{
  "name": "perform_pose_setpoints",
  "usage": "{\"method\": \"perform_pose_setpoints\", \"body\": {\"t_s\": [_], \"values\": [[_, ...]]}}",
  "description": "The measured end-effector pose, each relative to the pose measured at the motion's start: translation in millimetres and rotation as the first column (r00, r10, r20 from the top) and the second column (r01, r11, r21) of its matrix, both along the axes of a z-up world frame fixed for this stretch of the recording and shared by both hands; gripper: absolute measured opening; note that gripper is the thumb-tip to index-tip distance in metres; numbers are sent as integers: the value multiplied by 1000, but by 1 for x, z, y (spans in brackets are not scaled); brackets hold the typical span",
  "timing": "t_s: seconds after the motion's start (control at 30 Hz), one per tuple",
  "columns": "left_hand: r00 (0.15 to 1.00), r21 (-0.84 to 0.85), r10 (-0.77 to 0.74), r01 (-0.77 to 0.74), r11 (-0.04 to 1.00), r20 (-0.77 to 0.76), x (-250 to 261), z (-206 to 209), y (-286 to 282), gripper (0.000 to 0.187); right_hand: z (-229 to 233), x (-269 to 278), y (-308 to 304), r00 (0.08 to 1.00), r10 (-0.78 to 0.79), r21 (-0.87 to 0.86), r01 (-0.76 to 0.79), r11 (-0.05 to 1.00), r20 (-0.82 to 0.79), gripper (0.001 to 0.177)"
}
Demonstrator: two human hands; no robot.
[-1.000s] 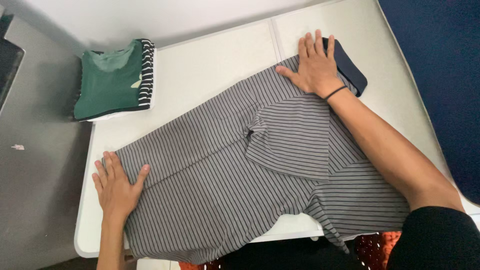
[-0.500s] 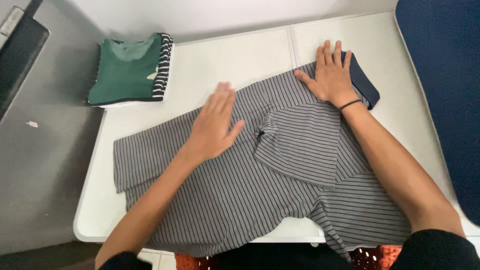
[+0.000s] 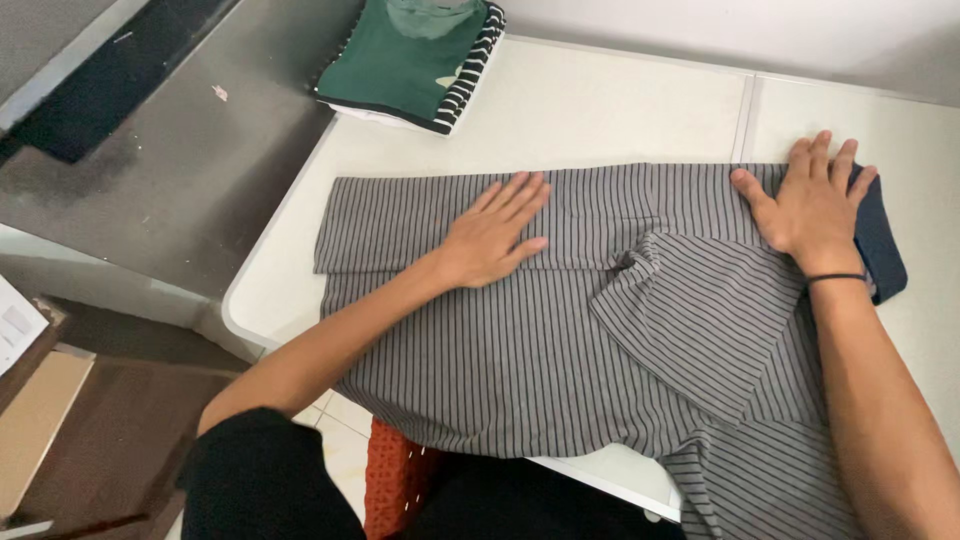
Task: The person folds a striped polo shirt on a white table, smoothing and aligning the fabric, then places it on a stack of folded clothes. They then retrieve a white patterned cloth from a blue suitcase and begin to unfold it on the table.
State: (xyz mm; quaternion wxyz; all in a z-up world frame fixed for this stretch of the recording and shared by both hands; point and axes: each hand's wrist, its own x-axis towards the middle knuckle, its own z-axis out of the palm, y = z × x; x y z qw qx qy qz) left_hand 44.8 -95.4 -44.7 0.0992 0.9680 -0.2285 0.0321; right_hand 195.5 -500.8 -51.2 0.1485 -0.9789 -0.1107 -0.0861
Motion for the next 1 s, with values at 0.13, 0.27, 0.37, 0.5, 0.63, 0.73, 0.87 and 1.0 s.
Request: {"method": "perform_pose_setpoints", "body": {"t_s": [0.13,0.27,0.37,0.5,0.63,0.73,0.87,1.0], "values": [[961,41,276,-275,961,-22,-34,8,73,93,-6,0,-1,1000,-20,-3,20,1000,-3,113],[848,41,529,-527,849,-33,-61,10,130,101,-6,3,-1,1000,-20,-13,20,1000,3,113],[760,19,648,-648,762,-47,-76,5,161,103,-4,-1,0,1000,-11,-13,11,1000,13,114],[728,52,684,-686,726,42,-79,1,179,94,-5,-7,0,998,-2,7,1,1000,58,114],[773,260,483,-607,751,410,-64,33,143,86,-5,-5,4,997,-41,10,40,999,61,114],[883,96,272,-331,939,383,-41,60,62,79,-4,-6,7,996,-79,0,79,997,44,113],[929,-59,-155,185,981,336,9,68,-71,77,-4,-8,12,989,-132,-1,132,991,65,115],[920,-161,-368,387,908,138,32,49,-185,85,-5,-2,8,981,-190,39,189,981,38,110]]}}
